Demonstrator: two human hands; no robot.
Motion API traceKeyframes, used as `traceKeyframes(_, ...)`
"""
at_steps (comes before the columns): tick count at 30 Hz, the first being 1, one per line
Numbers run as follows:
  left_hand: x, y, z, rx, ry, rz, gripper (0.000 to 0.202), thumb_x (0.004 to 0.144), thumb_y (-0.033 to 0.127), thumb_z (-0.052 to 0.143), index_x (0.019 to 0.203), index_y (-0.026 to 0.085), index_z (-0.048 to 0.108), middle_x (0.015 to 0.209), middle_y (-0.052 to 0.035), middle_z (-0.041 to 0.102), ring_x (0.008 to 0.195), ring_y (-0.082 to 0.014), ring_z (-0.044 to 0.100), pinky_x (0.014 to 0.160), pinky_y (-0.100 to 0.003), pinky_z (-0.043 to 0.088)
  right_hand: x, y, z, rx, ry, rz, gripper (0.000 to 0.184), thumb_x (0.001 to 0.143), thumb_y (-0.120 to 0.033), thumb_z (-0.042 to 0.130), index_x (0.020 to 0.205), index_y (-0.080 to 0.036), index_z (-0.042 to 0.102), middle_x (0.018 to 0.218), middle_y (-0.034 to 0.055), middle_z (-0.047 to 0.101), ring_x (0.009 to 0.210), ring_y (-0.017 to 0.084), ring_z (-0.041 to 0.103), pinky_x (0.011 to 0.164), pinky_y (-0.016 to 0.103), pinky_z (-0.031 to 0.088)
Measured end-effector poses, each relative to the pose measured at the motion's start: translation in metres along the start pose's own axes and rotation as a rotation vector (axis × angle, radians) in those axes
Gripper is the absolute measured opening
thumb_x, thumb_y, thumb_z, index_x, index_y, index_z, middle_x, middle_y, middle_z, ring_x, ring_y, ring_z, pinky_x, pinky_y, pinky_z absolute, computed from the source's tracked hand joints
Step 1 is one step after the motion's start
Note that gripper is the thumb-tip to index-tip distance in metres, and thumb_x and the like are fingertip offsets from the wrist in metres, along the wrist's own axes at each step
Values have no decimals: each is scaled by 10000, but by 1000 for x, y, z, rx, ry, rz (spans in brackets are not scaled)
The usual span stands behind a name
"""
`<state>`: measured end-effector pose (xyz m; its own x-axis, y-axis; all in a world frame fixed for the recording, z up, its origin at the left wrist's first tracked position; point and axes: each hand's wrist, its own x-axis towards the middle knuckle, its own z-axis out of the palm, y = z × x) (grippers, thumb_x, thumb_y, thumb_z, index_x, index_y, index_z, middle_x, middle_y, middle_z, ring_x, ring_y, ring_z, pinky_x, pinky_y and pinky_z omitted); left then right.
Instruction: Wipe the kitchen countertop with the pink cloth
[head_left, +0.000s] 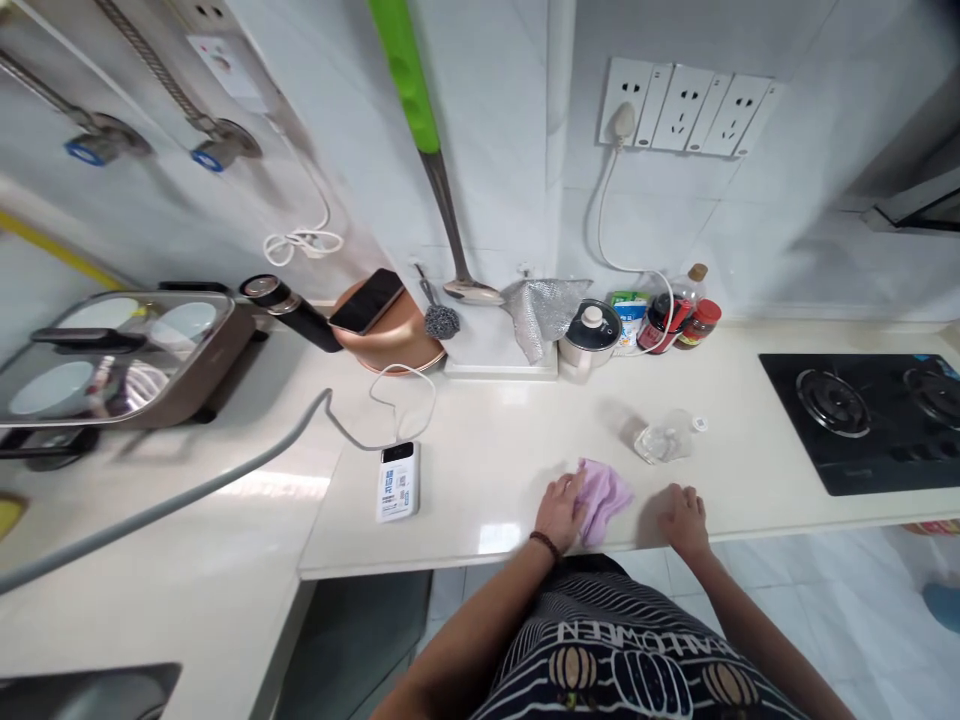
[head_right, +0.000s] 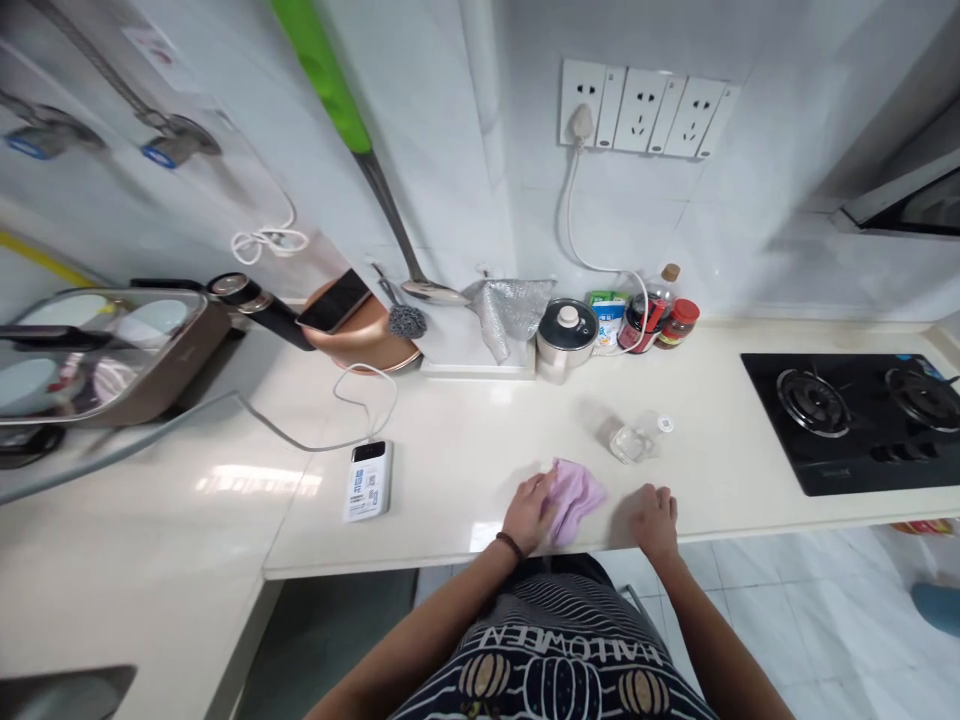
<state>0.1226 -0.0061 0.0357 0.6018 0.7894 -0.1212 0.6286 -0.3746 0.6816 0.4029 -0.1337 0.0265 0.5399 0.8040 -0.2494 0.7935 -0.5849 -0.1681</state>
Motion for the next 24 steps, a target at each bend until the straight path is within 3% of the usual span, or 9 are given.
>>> traceKeyframes(3,-23,-32,-34,23,196,-124,526,968,302,560,1488,235,590,1372,-137,639,1274,-295,547,1148,-470,453,-17,-27,6,173,105,-116,625,927,-327,502,1534,-176,501,1463,181,587,1429,346,467,1221,527,376)
traceKeyframes(6,-50,-62,-74,119,412,-416,523,959,387,601,1453,216,589,1353,-157,634,1283,-335,545,1121,-510,456,-29,-69,11,285,60,-280,621,958,-429,529,1545,-227,513,1436,150,595,1349,308,530,1171,463,446)
traceKeyframes(10,-73,-96,-128,211,688,-851,778,938,489,631,1588,161,358,1473,-212,548,1392,-404,460,1129,-611,413,-27,-125,14,162,-70,-436,680,893,-404,670,1549,-271,544,1592,136,503,1364,350,494,1165,513,417)
traceKeyframes(12,-74,-109,-149,229,761,-966,893,918,505,658,1618,128,253,1538,-243,487,1447,-417,408,1152,-624,387,-19,-142,14,89,-102,-475,632,872,-333,687,1497,-283,608,1597,128,513,1339,356,496,1161,528,399)
traceKeyframes(14,-70,-120,-165,231,757,-1025,965,896,516,686,1624,108,202,1576,-265,444,1469,-422,388,1167,-622,371,-11,-150,13,62,-107,-496,562,870,-242,640,1431,-273,666,1554,110,565,1332,334,495,1171,506,384)
traceKeyframes(17,-60,-134,-178,216,676,-1080,1005,871,523,710,1621,104,188,1551,-277,468,1441,-427,420,1151,-624,373,-1,-140,12,69,-104,-458,536,859,-141,549,1359,-244,711,1504,83,617,1337,293,500,1188,445,378)
traceKeyframes(19,-54,-143,-182,212,639,-1103,1015,856,537,720,1618,115,197,1503,-273,506,1404,-430,453,1123,-622,388,2,-118,12,65,-101,-383,518,859,-130,518,1322,-227,729,1469,88,641,1335,282,514,1188,417,385)
traceKeyframes(24,-48,-164,-182,201,602,-1121,1008,841,540,709,1620,143,207,1415,-264,556,1341,-430,500,1065,-608,409,-3,-23,3,31,-23,-159,459,860,-189,488,1234,-199,753,1381,132,682,1306,297,574,1170,419,422)
